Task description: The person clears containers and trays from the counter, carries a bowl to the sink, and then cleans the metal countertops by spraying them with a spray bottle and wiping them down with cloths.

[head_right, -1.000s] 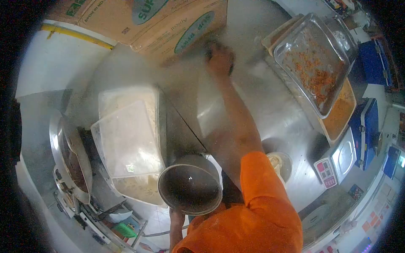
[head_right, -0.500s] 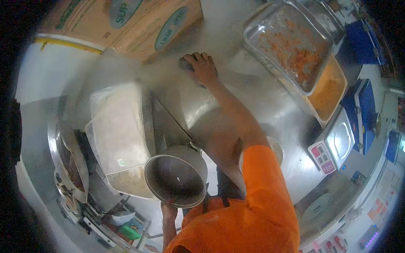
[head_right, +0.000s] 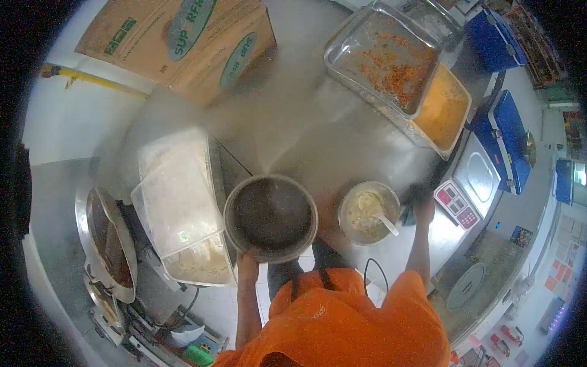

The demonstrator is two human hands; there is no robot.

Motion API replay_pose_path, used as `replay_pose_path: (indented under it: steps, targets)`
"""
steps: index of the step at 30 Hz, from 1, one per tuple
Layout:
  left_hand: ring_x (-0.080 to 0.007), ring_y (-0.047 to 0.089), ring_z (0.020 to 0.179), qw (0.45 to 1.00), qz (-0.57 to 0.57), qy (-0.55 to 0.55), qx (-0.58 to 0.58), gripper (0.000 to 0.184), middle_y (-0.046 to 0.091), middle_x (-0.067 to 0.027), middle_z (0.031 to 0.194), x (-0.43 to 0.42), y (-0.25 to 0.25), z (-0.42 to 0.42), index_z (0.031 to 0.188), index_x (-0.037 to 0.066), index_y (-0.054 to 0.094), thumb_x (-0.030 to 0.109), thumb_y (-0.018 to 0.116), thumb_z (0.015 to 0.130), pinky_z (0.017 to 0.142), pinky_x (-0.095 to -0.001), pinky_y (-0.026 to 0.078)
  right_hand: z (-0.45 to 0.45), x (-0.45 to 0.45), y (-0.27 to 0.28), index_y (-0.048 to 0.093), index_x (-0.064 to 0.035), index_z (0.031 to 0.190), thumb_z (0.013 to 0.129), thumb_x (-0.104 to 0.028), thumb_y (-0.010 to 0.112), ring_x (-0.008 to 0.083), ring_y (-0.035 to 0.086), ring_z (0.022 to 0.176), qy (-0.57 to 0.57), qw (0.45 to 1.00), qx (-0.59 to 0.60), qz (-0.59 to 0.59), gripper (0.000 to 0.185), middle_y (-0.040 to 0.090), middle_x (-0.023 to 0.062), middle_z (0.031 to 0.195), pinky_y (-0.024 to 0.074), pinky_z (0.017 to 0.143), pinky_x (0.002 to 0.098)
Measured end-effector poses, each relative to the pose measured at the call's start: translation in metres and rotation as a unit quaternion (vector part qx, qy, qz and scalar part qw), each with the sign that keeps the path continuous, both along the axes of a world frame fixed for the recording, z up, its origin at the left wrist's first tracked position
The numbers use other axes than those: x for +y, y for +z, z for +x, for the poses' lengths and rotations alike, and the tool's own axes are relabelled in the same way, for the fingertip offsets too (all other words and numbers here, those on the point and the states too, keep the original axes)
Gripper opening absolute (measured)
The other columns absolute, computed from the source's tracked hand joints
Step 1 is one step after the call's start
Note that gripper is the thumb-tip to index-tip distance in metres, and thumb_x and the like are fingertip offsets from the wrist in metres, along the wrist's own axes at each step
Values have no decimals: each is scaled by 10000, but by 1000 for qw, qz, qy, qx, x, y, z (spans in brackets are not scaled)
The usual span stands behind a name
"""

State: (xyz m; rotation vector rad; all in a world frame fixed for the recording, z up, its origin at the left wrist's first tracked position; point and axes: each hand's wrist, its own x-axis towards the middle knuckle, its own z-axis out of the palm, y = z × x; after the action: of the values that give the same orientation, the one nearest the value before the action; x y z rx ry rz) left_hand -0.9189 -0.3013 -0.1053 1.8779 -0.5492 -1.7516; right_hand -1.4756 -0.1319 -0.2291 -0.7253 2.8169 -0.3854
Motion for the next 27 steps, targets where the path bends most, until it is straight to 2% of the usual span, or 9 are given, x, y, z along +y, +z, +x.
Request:
replay_pose_path:
  steps: [4,7,8,10,13,15,21,25,27]
  targets:
    - [-246,582,965,999,-26,-42,2,457,592,-110,1074,-48,-17,-49,1240,-21,471,82,593,812,843,-408,505,18,105,4,477,-202,1335,755,-341,759,396,633,1051,-67,996,-59,27,660,653,207,1146,495,887,444]
    - [-259,613,877,993,-27,-101,47,409,593,-114,988,-75,-42,-77,1186,-18,482,65,595,802,742,-416,548,56,121,24,478,-220,1333,766,-342,751,382,642,994,-113,926,236,274,640,649,169,1139,499,881,412]
    - [-263,620,854,991,-23,-120,60,399,590,-116,970,-83,-47,-89,1173,-15,485,59,596,797,714,-419,558,58,112,41,534,-171,1283,835,-298,693,280,651,927,-61,933,299,192,492,643,106,1101,501,842,347]
    - [-240,637,783,987,-38,-124,91,395,588,-102,951,-92,-68,-107,1158,13,484,76,588,782,619,-398,592,59,104,32,569,-133,1237,874,-223,642,206,637,883,-46,997,25,-61,382,638,81,1062,501,802,320]
    - [-258,645,792,979,-50,-159,114,412,584,-105,949,-97,-90,-136,1169,15,474,85,579,777,627,-431,608,81,34,65,610,-75,1156,908,-99,562,99,581,813,-73,859,-433,-264,254,621,47,1004,494,720,274]
    - [-277,626,826,971,-72,-198,116,408,577,-123,957,-103,-71,-162,1180,-14,459,83,576,802,684,-470,597,92,25,44,586,-72,1144,879,-51,581,101,564,784,54,933,-312,-172,265,627,52,1001,492,689,262]
    - [-304,608,1036,925,-26,-372,70,342,583,-188,1126,-105,-93,-215,1101,-51,584,191,580,858,757,-427,609,91,76,21,513,-58,1077,816,74,580,134,558,834,-42,950,-233,-206,300,560,37,948,489,749,277]
    - [-321,643,988,887,-70,-456,21,675,623,-206,1145,-84,-90,-251,1406,-20,391,201,605,805,777,-422,555,59,150,0,506,-58,1073,790,108,562,159,492,989,46,905,-222,-360,334,503,29,1005,411,899,279]
    - [-333,636,1030,850,-104,-517,5,766,619,-228,1177,-74,-115,-264,1468,5,323,248,623,807,854,-398,525,43,161,31,514,-64,1056,789,104,572,142,485,939,55,936,-230,-262,321,502,22,993,415,862,273]
